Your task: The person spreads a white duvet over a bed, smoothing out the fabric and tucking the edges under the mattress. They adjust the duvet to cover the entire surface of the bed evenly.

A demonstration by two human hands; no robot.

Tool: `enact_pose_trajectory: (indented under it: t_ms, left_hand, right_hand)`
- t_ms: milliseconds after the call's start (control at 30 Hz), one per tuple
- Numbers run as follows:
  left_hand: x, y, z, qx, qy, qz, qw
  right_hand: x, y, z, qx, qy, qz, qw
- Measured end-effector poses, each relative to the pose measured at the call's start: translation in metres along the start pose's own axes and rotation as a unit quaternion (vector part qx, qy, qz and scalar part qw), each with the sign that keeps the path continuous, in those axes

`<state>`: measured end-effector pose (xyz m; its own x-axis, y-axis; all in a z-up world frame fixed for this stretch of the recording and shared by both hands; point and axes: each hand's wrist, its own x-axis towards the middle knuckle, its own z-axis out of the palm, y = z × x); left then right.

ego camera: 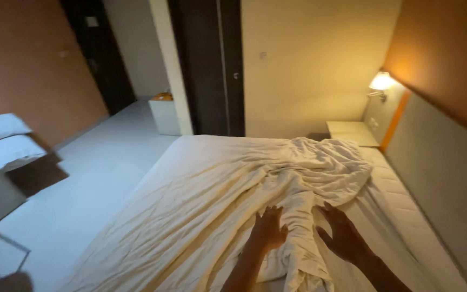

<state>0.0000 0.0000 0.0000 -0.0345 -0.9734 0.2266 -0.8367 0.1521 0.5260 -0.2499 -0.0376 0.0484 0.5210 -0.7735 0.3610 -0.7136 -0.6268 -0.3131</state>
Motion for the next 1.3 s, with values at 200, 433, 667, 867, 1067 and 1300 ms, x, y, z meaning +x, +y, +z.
enact_pose_trajectory:
  t_ms: [200, 433, 667, 867, 1067, 1300]
  left_hand:
    - [-0.025, -0.014, -0.006, 0.051, 0.009, -0.042, 0.998]
    - [-0.036, -0.048, -0.022, 0.060, 0.005, -0.081, 0.995]
    - [-0.032, -0.067, -0.028, 0.063, -0.009, -0.092, 0.994]
    - [-0.037, -0.087, -0.023, 0.025, -0.006, -0.086, 0.996]
    - [-0.055, -0.120, 0.024, 0.017, 0.054, -0.051, 0.997]
    - [-0.080, -0.141, 0.100, -0.039, 0.084, -0.040, 0.995]
  right_hand:
    - [0.011, -0.006, 0.020, 0.038, 0.001, -0.067, 0.997]
    - [0.029, -0.019, 0.053, 0.035, 0.025, -0.103, 0.994]
    - [0.042, -0.049, 0.057, 0.043, 0.047, -0.106, 0.992]
    - [0.047, -0.058, 0.080, 0.051, 0.069, -0.103, 0.991]
    - [0.033, -0.064, 0.129, -0.004, 0.058, -0.046, 0.997]
    - [-0.009, -0.041, 0.198, -0.002, 0.044, -0.023, 0.999]
